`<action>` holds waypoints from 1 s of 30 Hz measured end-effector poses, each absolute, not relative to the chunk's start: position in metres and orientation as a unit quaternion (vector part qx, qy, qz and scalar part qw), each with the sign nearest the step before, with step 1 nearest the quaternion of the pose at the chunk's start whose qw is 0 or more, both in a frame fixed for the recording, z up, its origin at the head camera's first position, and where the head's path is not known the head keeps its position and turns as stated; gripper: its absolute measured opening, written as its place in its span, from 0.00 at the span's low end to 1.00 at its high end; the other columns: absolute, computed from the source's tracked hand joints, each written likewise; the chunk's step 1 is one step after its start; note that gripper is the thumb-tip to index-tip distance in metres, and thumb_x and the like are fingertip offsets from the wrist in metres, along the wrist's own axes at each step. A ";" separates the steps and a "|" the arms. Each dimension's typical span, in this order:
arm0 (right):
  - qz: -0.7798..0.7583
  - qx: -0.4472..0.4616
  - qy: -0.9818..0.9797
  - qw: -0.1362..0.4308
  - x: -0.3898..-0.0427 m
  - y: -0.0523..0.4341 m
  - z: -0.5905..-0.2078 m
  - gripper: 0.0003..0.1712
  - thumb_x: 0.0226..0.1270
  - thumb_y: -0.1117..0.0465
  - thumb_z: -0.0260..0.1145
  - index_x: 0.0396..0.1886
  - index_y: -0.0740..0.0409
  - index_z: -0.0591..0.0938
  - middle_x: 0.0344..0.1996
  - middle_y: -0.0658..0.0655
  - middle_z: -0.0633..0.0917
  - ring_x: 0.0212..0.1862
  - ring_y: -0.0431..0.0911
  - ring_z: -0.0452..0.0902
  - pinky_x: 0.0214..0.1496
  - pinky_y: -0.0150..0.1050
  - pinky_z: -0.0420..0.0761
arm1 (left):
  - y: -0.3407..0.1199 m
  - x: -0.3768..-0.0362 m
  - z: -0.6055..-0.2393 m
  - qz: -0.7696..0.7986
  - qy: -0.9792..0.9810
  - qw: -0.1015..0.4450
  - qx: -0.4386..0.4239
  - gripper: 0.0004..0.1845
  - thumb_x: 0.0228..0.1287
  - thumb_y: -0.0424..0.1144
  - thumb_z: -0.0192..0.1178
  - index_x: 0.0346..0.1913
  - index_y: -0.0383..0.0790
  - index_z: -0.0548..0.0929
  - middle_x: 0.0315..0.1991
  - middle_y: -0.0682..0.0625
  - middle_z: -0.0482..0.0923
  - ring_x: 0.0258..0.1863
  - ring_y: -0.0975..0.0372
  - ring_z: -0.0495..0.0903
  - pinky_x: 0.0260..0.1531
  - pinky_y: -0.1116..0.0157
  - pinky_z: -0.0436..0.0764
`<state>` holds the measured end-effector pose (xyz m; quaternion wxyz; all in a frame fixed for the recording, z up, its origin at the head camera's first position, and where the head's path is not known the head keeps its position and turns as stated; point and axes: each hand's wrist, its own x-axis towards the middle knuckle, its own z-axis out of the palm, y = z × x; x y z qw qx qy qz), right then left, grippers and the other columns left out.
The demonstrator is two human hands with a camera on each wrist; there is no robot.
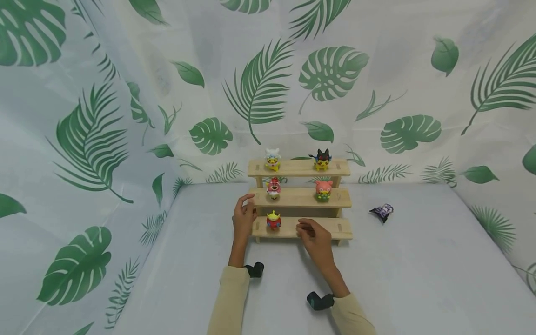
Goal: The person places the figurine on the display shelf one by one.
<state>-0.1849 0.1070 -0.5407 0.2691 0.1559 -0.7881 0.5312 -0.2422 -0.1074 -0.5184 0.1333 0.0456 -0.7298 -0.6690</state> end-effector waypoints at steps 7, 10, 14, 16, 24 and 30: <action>0.528 0.020 -0.768 0.361 -0.178 0.160 -0.542 0.07 0.60 0.75 0.68 0.39 0.69 0.85 0.30 0.65 0.86 0.30 0.44 0.82 0.35 0.18 0.75 | -0.106 -0.243 -0.517 -0.672 -0.727 0.130 0.055 0.15 0.75 0.51 0.51 0.55 0.53 0.79 0.24 0.29 0.73 0.15 0.68 0.63 0.19 0.72 0.64; 0.526 -0.059 -0.762 0.374 -0.176 0.190 -0.543 0.07 0.65 0.70 0.66 0.41 0.67 0.85 0.31 0.62 0.86 0.32 0.31 0.78 0.36 0.16 0.73 | -0.106 -0.244 -0.517 -0.670 -0.728 0.131 0.058 0.13 0.75 0.51 0.51 0.54 0.54 0.80 0.24 0.29 0.73 0.15 0.68 0.63 0.19 0.72 0.64; 0.508 -0.175 -0.763 0.360 -0.176 0.230 -0.546 0.10 0.70 0.65 0.61 0.46 0.64 0.83 0.35 0.50 0.83 0.35 0.24 0.73 0.37 0.16 0.70 | -0.107 -0.243 -0.517 -0.669 -0.729 0.132 0.055 0.14 0.75 0.51 0.50 0.55 0.54 0.79 0.24 0.29 0.73 0.15 0.67 0.63 0.19 0.71 0.64; 0.496 -0.221 -0.769 0.336 -0.178 0.248 -0.548 0.14 0.71 0.65 0.57 0.52 0.61 0.81 0.40 0.49 0.80 0.40 0.30 0.75 0.40 0.20 0.70 | -0.107 -0.242 -0.517 -0.668 -0.731 0.133 0.053 0.14 0.75 0.51 0.50 0.55 0.53 0.79 0.24 0.30 0.74 0.15 0.68 0.63 0.19 0.71 0.64; 0.442 -0.187 -0.861 0.169 -0.193 0.314 -0.548 0.45 0.55 0.80 0.45 0.76 0.60 0.56 0.73 0.72 0.54 0.70 0.69 0.57 0.68 0.64 0.61 | -0.105 -0.238 -0.522 -0.665 -0.734 0.127 0.053 0.15 0.75 0.52 0.50 0.55 0.53 0.79 0.22 0.33 0.71 0.14 0.68 0.61 0.17 0.71 0.62; 0.402 -0.067 -0.910 0.081 -0.216 0.335 -0.547 0.52 0.49 0.83 0.44 0.78 0.60 0.47 0.76 0.71 0.39 0.75 0.70 0.33 0.71 0.69 0.40 | -0.104 -0.237 -0.515 -0.671 -0.728 0.130 0.055 0.16 0.76 0.48 0.50 0.57 0.48 0.79 0.20 0.36 0.70 0.14 0.67 0.61 0.18 0.71 0.63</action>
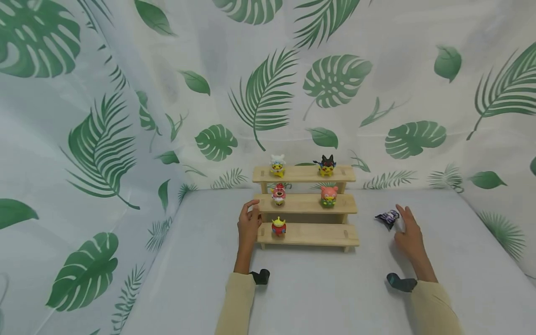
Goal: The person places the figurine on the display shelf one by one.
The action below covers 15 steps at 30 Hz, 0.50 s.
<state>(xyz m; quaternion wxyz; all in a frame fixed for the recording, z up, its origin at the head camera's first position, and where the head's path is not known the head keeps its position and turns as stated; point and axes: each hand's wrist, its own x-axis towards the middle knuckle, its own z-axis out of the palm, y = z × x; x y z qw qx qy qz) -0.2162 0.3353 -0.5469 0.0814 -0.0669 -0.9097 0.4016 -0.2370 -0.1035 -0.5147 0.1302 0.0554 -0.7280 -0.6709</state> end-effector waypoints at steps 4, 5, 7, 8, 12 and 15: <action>0.384 -0.036 -0.922 0.034 -0.223 0.340 -0.550 0.52 0.48 0.83 0.46 0.77 0.63 0.48 0.75 0.73 0.41 0.73 0.73 0.36 0.69 0.70 0.44 | -0.103 -0.227 -0.501 -0.669 -0.732 0.119 0.053 0.16 0.77 0.43 0.49 0.59 0.40 0.78 0.18 0.40 0.70 0.14 0.67 0.61 0.18 0.70 0.63; 0.378 -0.032 -0.925 0.027 -0.223 0.341 -0.551 0.51 0.47 0.83 0.47 0.77 0.64 0.50 0.74 0.74 0.42 0.73 0.74 0.37 0.69 0.71 0.46 | -0.103 -0.224 -0.497 -0.669 -0.733 0.114 0.050 0.17 0.77 0.42 0.49 0.59 0.38 0.77 0.19 0.39 0.70 0.14 0.68 0.62 0.18 0.71 0.63; 0.361 -0.022 -0.932 0.027 -0.224 0.342 -0.553 0.49 0.47 0.82 0.48 0.75 0.67 0.52 0.73 0.77 0.45 0.71 0.76 0.41 0.67 0.72 0.48 | -0.103 -0.218 -0.490 -0.668 -0.734 0.111 0.043 0.17 0.77 0.41 0.49 0.59 0.36 0.77 0.19 0.36 0.70 0.13 0.69 0.62 0.18 0.71 0.64; 0.355 -0.017 -0.934 0.031 -0.225 0.343 -0.553 0.48 0.48 0.82 0.48 0.75 0.68 0.54 0.73 0.77 0.47 0.71 0.76 0.42 0.67 0.71 0.49 | -0.103 -0.217 -0.489 -0.668 -0.734 0.112 0.041 0.16 0.77 0.40 0.49 0.59 0.35 0.77 0.19 0.36 0.69 0.13 0.69 0.62 0.18 0.71 0.64; 0.341 0.005 -0.937 0.070 -0.227 0.344 -0.552 0.43 0.47 0.81 0.50 0.70 0.71 0.61 0.69 0.81 0.56 0.68 0.77 0.50 0.66 0.72 0.52 | -0.104 -0.218 -0.487 -0.670 -0.731 0.124 0.029 0.17 0.77 0.41 0.49 0.59 0.35 0.77 0.19 0.33 0.68 0.14 0.68 0.62 0.18 0.72 0.65; 0.339 -0.006 -0.936 0.090 -0.227 0.344 -0.550 0.38 0.48 0.80 0.52 0.66 0.73 0.66 0.63 0.82 0.63 0.65 0.77 0.55 0.63 0.72 0.57 | -0.105 -0.219 -0.485 -0.670 -0.731 0.122 0.027 0.17 0.77 0.42 0.49 0.59 0.36 0.77 0.22 0.27 0.68 0.14 0.68 0.62 0.19 0.72 0.65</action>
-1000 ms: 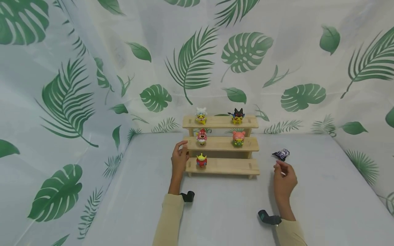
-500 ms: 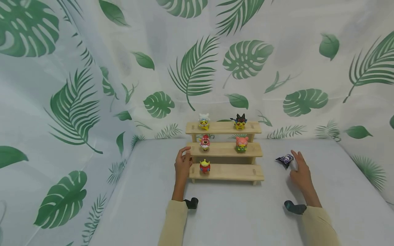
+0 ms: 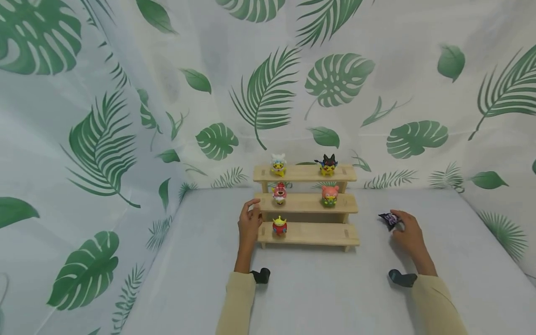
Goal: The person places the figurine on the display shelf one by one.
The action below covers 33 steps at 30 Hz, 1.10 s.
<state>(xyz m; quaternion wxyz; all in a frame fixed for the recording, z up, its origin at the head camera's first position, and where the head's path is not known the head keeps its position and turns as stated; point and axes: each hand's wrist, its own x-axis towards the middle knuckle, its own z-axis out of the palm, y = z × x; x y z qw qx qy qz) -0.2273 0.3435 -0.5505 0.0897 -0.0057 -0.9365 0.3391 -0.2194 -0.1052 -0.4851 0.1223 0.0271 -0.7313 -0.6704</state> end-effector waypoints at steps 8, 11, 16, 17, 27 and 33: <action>0.353 -0.072 -0.928 0.090 -0.219 0.345 -0.546 0.27 0.57 0.73 0.57 0.60 0.73 0.71 0.53 0.81 0.71 0.54 0.71 0.65 0.49 0.63 0.67 | -0.105 -0.223 -0.487 -0.667 -0.733 0.128 0.030 0.16 0.77 0.41 0.50 0.58 0.36 0.77 0.18 0.39 0.69 0.14 0.68 0.63 0.19 0.72 0.65; 0.360 -0.082 -0.925 0.093 -0.215 0.346 -0.543 0.25 0.60 0.69 0.59 0.58 0.75 0.71 0.51 0.82 0.72 0.50 0.70 0.71 0.45 0.59 0.71 | -0.106 -0.223 -0.488 -0.669 -0.732 0.126 0.029 0.16 0.77 0.41 0.50 0.58 0.37 0.78 0.18 0.39 0.69 0.13 0.69 0.62 0.18 0.72 0.65; 0.351 -0.052 -0.931 0.080 -0.212 0.348 -0.539 0.31 0.62 0.65 0.63 0.62 0.76 0.67 0.55 0.84 0.66 0.52 0.74 0.70 0.49 0.65 0.71 | -0.106 -0.223 -0.487 -0.671 -0.730 0.122 0.031 0.16 0.77 0.42 0.50 0.58 0.37 0.78 0.17 0.43 0.68 0.14 0.69 0.62 0.19 0.72 0.65; 0.346 -0.041 -0.935 0.071 -0.212 0.349 -0.538 0.33 0.64 0.64 0.64 0.64 0.76 0.65 0.57 0.84 0.65 0.54 0.75 0.68 0.51 0.67 0.70 | -0.106 -0.223 -0.487 -0.672 -0.730 0.122 0.031 0.16 0.77 0.42 0.50 0.58 0.37 0.78 0.16 0.46 0.68 0.14 0.68 0.63 0.19 0.72 0.65; 0.348 -0.069 -0.935 0.019 -0.222 0.353 -0.536 0.34 0.74 0.47 0.58 0.65 0.71 0.66 0.55 0.79 0.75 0.55 0.70 0.73 0.46 0.59 0.77 | -0.106 -0.221 -0.485 -0.673 -0.729 0.121 0.048 0.16 0.76 0.40 0.50 0.58 0.37 0.78 0.17 0.53 0.70 0.16 0.63 0.65 0.19 0.72 0.67; 0.358 -0.099 -0.929 0.010 -0.227 0.347 -0.537 0.40 0.69 0.46 0.64 0.66 0.71 0.65 0.55 0.78 0.75 0.54 0.69 0.72 0.47 0.58 0.76 | -0.104 -0.222 -0.484 -0.671 -0.729 0.128 0.044 0.16 0.76 0.40 0.50 0.58 0.34 0.77 0.17 0.51 0.70 0.16 0.61 0.64 0.19 0.71 0.67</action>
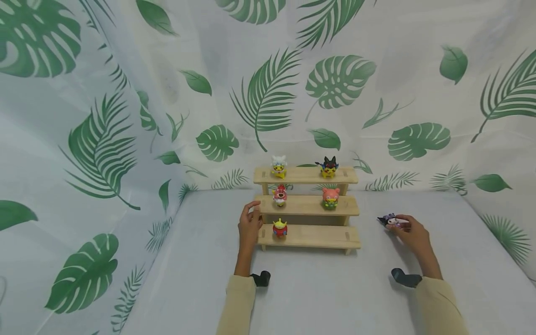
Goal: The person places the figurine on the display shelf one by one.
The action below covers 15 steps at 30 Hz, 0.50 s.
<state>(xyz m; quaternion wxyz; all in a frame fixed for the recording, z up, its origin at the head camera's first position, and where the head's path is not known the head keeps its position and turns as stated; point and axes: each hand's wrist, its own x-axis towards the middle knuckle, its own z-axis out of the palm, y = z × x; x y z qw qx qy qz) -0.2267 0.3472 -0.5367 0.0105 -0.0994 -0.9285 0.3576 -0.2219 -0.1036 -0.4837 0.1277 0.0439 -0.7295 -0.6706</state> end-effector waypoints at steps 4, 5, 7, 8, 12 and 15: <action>0.359 -0.122 -0.925 -0.028 -0.229 0.346 -0.532 0.44 0.67 0.47 0.66 0.70 0.71 0.60 0.53 0.77 0.74 0.51 0.67 0.72 0.44 0.55 0.76 | -0.104 -0.221 -0.484 -0.672 -0.729 0.124 0.040 0.17 0.76 0.41 0.50 0.58 0.34 0.77 0.18 0.51 0.70 0.17 0.60 0.65 0.19 0.72 0.68; 0.358 -0.125 -0.924 -0.039 -0.229 0.346 -0.530 0.46 0.67 0.47 0.66 0.71 0.71 0.58 0.53 0.77 0.73 0.51 0.67 0.71 0.45 0.55 0.75 | -0.104 -0.222 -0.484 -0.673 -0.729 0.122 0.039 0.17 0.76 0.41 0.50 0.58 0.35 0.77 0.18 0.51 0.70 0.17 0.60 0.65 0.20 0.72 0.68; 0.360 -0.134 -0.921 -0.066 -0.231 0.346 -0.526 0.50 0.66 0.46 0.66 0.74 0.69 0.53 0.56 0.79 0.71 0.54 0.70 0.69 0.49 0.60 0.74 | -0.105 -0.226 -0.491 -0.676 -0.726 0.119 0.040 0.17 0.76 0.42 0.50 0.59 0.36 0.77 0.18 0.49 0.70 0.18 0.59 0.65 0.19 0.72 0.68; 0.362 -0.139 -0.918 -0.080 -0.231 0.345 -0.524 0.52 0.66 0.45 0.66 0.75 0.69 0.50 0.59 0.80 0.68 0.56 0.71 0.67 0.52 0.62 0.73 | -0.105 -0.229 -0.495 -0.678 -0.725 0.118 0.042 0.17 0.76 0.42 0.50 0.59 0.37 0.78 0.18 0.49 0.70 0.18 0.59 0.65 0.19 0.72 0.67; 0.381 -0.162 -0.900 -0.137 -0.233 0.344 -0.517 0.60 0.63 0.41 0.66 0.75 0.70 0.44 0.68 0.83 0.53 0.66 0.75 0.54 0.65 0.68 0.61 | -0.106 -0.239 -0.513 -0.676 -0.724 0.127 0.052 0.17 0.76 0.47 0.50 0.58 0.44 0.79 0.19 0.46 0.71 0.17 0.61 0.63 0.19 0.72 0.65; 0.412 -0.173 -0.879 -0.165 -0.232 0.346 -0.515 0.61 0.61 0.40 0.68 0.74 0.73 0.46 0.65 0.82 0.58 0.60 0.71 0.62 0.61 0.62 0.69 | -0.104 -0.240 -0.518 -0.674 -0.724 0.135 0.058 0.15 0.75 0.50 0.51 0.56 0.49 0.80 0.20 0.43 0.71 0.16 0.65 0.63 0.19 0.73 0.65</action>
